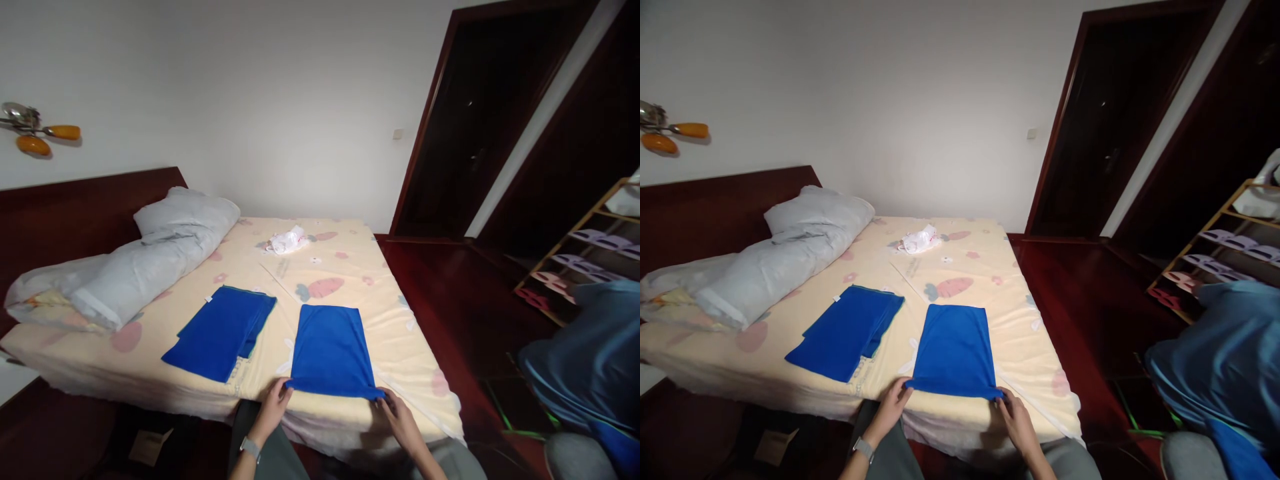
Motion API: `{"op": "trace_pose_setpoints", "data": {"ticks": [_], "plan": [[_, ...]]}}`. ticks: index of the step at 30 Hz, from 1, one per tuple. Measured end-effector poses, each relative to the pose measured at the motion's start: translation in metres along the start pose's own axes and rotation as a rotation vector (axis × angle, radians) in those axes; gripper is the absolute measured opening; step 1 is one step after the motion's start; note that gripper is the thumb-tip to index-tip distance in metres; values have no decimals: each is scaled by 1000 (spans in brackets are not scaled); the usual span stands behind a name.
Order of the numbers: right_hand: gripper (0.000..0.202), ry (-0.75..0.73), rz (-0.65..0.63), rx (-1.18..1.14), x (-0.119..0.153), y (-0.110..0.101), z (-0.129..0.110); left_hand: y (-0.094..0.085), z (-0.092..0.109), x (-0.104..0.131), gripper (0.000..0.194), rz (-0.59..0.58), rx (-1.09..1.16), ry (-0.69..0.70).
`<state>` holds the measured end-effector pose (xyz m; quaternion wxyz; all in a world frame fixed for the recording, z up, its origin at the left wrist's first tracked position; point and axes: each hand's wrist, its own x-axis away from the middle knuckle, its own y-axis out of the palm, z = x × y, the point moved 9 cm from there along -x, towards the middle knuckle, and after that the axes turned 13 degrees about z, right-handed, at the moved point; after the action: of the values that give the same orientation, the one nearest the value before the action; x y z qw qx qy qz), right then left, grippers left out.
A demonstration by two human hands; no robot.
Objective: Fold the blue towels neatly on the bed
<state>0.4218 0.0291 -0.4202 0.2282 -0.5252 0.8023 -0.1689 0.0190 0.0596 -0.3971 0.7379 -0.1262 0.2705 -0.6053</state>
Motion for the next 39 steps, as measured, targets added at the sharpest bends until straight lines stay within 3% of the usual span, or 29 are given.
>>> {"op": "trace_pose_setpoints", "data": {"ticks": [4,7,16,21,24,29,33,36,39], "plan": [[57,90,-119,-67,5,1,3,-1,-8,6,52,25,89,-166],[64,135,-202,-93,12,4,6,1,-10,14,51,32,98,-193],[75,218,-67,-143,24,-1,13,8,-42,38,67,187,146,-346],[70,216,-121,-102,25,3,7,16,-46,41,79,241,259,-473],[57,92,-104,22,22,1,0,12,-43,39,75,260,186,-419],[46,-155,60,176,24,-18,-17,-7,-19,38,46,252,5,-159],[49,-297,-127,209,35,-6,-22,-5,10,35,65,16,-158,84],[55,-285,-204,184,35,3,-14,0,18,31,67,-104,-182,156],[50,-148,-131,87,22,2,-2,-1,11,19,49,-63,-80,89]]}}
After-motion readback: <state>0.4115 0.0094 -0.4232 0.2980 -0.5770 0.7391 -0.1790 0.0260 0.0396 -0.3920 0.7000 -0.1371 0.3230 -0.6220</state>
